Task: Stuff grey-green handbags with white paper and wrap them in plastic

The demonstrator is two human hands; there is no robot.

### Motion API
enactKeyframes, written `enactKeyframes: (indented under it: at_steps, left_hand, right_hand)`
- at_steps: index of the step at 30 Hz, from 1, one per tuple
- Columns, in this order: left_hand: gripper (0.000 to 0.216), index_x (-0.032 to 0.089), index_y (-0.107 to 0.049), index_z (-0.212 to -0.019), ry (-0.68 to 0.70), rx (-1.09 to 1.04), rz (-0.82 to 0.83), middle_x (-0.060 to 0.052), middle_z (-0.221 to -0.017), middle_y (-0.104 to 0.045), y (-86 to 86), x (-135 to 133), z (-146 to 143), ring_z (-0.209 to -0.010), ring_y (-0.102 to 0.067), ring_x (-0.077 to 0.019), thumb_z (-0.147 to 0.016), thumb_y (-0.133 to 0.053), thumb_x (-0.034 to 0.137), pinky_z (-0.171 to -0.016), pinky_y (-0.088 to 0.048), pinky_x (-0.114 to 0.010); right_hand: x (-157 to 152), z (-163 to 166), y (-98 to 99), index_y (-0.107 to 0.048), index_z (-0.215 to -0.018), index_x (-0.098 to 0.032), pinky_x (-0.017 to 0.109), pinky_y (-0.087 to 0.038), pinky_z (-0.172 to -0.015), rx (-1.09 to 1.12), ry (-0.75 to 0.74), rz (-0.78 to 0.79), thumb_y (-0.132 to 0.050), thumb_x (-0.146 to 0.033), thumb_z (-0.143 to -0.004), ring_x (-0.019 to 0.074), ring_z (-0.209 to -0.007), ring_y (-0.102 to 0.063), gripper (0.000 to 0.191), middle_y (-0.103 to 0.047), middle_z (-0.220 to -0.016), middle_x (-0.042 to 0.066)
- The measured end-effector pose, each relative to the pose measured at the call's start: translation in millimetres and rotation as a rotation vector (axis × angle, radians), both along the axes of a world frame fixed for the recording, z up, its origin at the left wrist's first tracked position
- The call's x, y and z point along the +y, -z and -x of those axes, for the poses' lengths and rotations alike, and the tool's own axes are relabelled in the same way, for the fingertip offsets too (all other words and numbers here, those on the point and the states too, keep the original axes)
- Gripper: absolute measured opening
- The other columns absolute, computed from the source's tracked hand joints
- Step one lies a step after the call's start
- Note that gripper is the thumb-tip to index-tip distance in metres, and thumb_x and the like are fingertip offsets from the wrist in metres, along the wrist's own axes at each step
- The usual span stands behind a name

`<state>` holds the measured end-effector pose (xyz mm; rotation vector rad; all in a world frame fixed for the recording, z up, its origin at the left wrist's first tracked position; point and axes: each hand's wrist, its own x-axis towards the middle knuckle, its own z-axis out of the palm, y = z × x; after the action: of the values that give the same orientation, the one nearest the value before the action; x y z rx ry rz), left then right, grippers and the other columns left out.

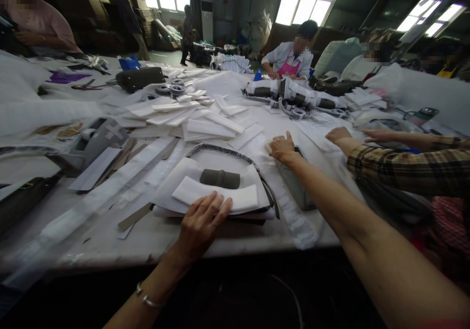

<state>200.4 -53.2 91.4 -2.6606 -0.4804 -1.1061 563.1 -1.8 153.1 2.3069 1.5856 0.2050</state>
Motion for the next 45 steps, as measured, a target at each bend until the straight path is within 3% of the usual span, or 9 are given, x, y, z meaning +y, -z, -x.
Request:
enactKeyframes:
  at_steps: [3, 7, 10, 14, 18, 21, 31, 40, 45]
  left_hand:
    - [0.039, 0.018, -0.057, -0.129, -0.012, -0.018, 0.010, -0.008, -0.119, -0.070, -7.9, 3.4, 1.1, -0.118, -0.062, -0.0250, -0.091, -0.054, 0.008, -0.099, -0.045, -0.037]
    - [0.047, 0.017, -0.054, -0.131, -0.064, -0.075, 0.070, -0.009, -0.124, -0.068, -20.0, 9.0, 4.4, -0.116, -0.063, -0.0258, -0.086, -0.058, 0.008, -0.097, -0.047, -0.037]
    - [0.050, 0.018, -0.052, -0.132, -0.091, -0.098, 0.103, -0.010, -0.126, -0.066, -24.5, 10.8, 6.8, -0.116, -0.063, -0.0258, -0.084, -0.061, 0.010, -0.097, -0.047, -0.036]
    - [0.051, 0.020, -0.052, -0.131, -0.110, -0.118, 0.098, -0.009, -0.124, -0.067, -25.0, 11.1, 7.5, -0.114, -0.064, -0.0257, -0.083, -0.062, 0.010, -0.096, -0.047, -0.036]
    - [0.053, 0.019, -0.052, -0.131, -0.136, -0.149, 0.105, -0.010, -0.123, -0.068, -25.8, 12.9, 8.1, -0.111, -0.065, -0.0261, -0.081, -0.062, 0.009, -0.095, -0.047, -0.036]
    - [0.054, 0.019, -0.052, -0.131, -0.156, -0.185, 0.122, -0.009, -0.123, -0.068, -27.2, 14.6, 9.3, -0.109, -0.066, -0.0260, -0.079, -0.063, 0.009, -0.095, -0.048, -0.035]
    - [0.053, 0.019, -0.053, -0.132, -0.171, -0.201, 0.148, -0.009, -0.121, -0.069, -26.6, 14.1, 7.1, -0.108, -0.066, -0.0250, -0.079, -0.061, 0.012, -0.095, -0.048, -0.036]
    - [0.042, 0.018, -0.056, -0.131, -0.098, -0.005, 0.019, -0.009, -0.124, -0.067, -1.3, -2.6, -6.7, -0.118, -0.060, -0.0254, -0.091, -0.050, 0.009, -0.095, -0.046, -0.038]
    - [0.034, 0.019, -0.058, -0.128, -0.097, 0.090, -0.061, -0.009, -0.124, -0.066, 16.0, -14.4, -12.7, -0.118, -0.059, -0.0281, -0.095, -0.051, 0.017, -0.095, -0.046, -0.041]
  right_hand:
    - [-29.2, 11.0, -16.1, -0.072, -0.104, -0.017, 0.050, -0.020, -0.113, 0.056, -0.115, -0.216, -0.062, -0.025, -0.087, 0.0293, -0.123, -0.052, 0.021, -0.063, -0.130, 0.012]
    - [-97.9, 35.7, -24.8, -0.069, -0.080, -0.019, 0.036, -0.045, -0.087, 0.316, -0.231, -0.499, -0.071, -0.030, -0.083, 0.0214, -0.087, -0.065, 0.011, -0.071, -0.100, 0.005]
    - [-154.4, 56.4, -7.4, -0.064, -0.076, -0.020, 0.033, -0.049, -0.077, 0.464, -0.247, -0.550, -0.074, -0.033, -0.082, 0.0202, -0.079, -0.065, 0.017, -0.068, -0.091, 0.004]
    - [-198.6, 70.1, 41.9, -0.066, -0.103, -0.019, 0.036, -0.052, -0.089, 0.545, -0.304, -0.552, -0.061, -0.023, -0.090, 0.0239, -0.100, -0.066, 0.015, -0.067, -0.111, 0.010]
    - [-205.1, 69.7, 82.6, -0.070, -0.107, -0.017, 0.040, -0.050, -0.098, 0.492, -0.281, -0.585, -0.055, -0.014, -0.089, 0.0268, -0.110, -0.063, 0.023, -0.068, -0.116, 0.014]
    - [-201.0, 69.0, 90.8, -0.072, -0.093, -0.018, 0.038, -0.051, -0.093, 0.524, -0.223, -0.636, -0.055, -0.016, -0.089, 0.0244, -0.100, -0.064, 0.017, -0.072, -0.101, 0.010]
    - [-176.7, 104.9, 38.2, -0.071, -0.077, -0.023, 0.037, -0.049, -0.090, 0.754, -0.065, -0.690, -0.070, -0.029, -0.081, 0.0234, -0.095, -0.066, 0.007, -0.072, -0.098, 0.004]
    - [-193.6, 194.4, 61.4, -0.076, -0.085, -0.026, 0.037, -0.054, -0.084, 0.950, -0.295, -0.508, -0.067, -0.022, -0.085, 0.0240, -0.090, -0.068, 0.009, -0.075, -0.091, 0.004]
    - [-196.3, 198.2, 7.7, -0.074, -0.087, -0.025, 0.029, -0.056, -0.074, 1.214, -0.454, -0.560, -0.067, -0.026, -0.088, 0.0183, -0.080, -0.070, 0.007, -0.075, -0.087, 0.002]
